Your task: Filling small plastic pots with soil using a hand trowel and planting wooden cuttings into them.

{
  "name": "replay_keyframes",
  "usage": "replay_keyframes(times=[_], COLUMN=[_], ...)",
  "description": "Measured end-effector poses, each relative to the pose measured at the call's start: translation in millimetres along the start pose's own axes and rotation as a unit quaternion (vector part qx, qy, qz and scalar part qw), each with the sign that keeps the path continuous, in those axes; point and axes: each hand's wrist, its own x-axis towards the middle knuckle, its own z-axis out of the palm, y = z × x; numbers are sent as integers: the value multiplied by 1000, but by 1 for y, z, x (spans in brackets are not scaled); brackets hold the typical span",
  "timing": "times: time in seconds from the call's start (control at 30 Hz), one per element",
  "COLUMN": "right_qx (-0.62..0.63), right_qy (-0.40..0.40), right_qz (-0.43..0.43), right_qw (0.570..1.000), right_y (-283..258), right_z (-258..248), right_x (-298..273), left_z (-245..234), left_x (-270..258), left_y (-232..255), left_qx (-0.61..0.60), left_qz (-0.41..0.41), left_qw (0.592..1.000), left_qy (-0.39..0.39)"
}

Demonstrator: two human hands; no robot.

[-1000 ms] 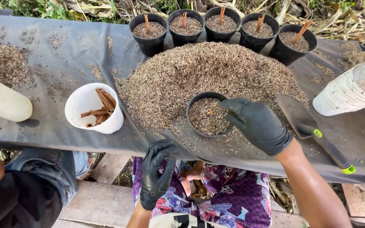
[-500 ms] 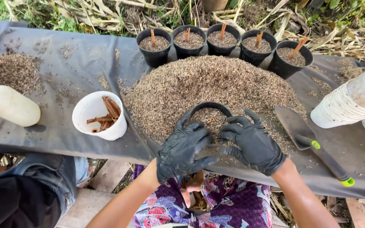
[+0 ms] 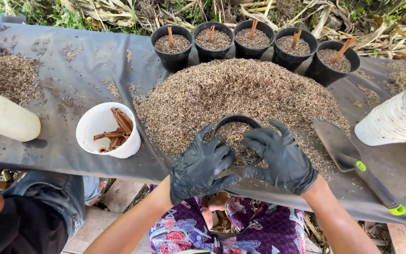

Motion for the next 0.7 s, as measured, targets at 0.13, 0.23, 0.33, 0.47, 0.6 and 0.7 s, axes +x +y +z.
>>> replay_keyframes(times=[0.13,0.23,0.33,0.47,0.6,0.7], right_qx=[4,10,-26,-6,71,67], right_qy=[-167,-143,-81,-73,33,42], right_qz=[42,60,15,14,-35,-32], right_qw=[985,988,996,997,996,996], right_y=[-5,-12,-3,-11,-8,-1], right_z=[-16,-16,4,2,15,19], right_x=[19,9,-9,-18,-21,-22], left_z=[-43,-75,-94,-121,-81,-57], left_x=[15,35,51,73,70,61], left_y=[-4,-15,-27,-22,-33,-41], left_qx=[-82,-142,-93,-88,-99,-137], left_qz=[-20,-34,-37,-55,-6,66], left_qw=[996,989,994,993,994,984], left_qy=[-12,-19,-50,-61,-54,-90])
